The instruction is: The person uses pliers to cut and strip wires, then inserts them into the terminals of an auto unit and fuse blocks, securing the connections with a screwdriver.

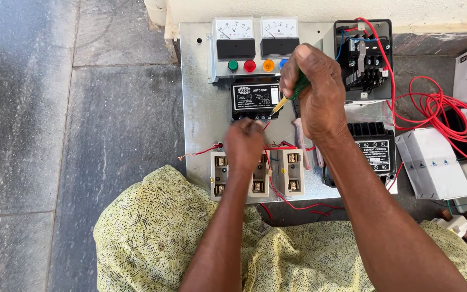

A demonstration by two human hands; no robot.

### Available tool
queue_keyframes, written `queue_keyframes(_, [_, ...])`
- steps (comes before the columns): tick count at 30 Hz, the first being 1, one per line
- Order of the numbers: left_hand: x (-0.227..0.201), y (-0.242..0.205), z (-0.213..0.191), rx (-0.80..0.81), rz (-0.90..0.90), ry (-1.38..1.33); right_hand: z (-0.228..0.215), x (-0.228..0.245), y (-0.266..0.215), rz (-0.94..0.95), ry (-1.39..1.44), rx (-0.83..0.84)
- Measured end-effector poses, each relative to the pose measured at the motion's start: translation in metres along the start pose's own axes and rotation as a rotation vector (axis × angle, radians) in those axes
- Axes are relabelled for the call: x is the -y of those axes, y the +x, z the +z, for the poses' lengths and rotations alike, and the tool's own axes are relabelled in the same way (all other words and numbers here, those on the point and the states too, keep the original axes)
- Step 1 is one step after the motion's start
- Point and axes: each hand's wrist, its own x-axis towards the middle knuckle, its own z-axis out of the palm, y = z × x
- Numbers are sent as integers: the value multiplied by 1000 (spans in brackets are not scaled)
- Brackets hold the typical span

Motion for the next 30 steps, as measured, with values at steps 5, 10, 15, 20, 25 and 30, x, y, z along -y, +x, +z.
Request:
queue_keyframes(5, [2,4,-21,1,-71,-268,-6,-1,-2,-13,27,15])
queue_keyframes(10, [-2,-2,-25,-32,90,-95,-8,-3,0,-9,26,0])
queue_keyframes(15, [-5,-4,-29,-25,156,105,-10,-2,1,3,39,-32])
queue_keyframes(20, [-4,-4,-29,-17,223,184,-10,-1,0,7,43,-35])
queue_keyframes(25, [-8,-5,-18,134,106,346,-11,-1,0,9,58,-35])
queue_keyframes(30, [-4,-1,-9,144,204,390,-13,-1,1,14,56,-37])
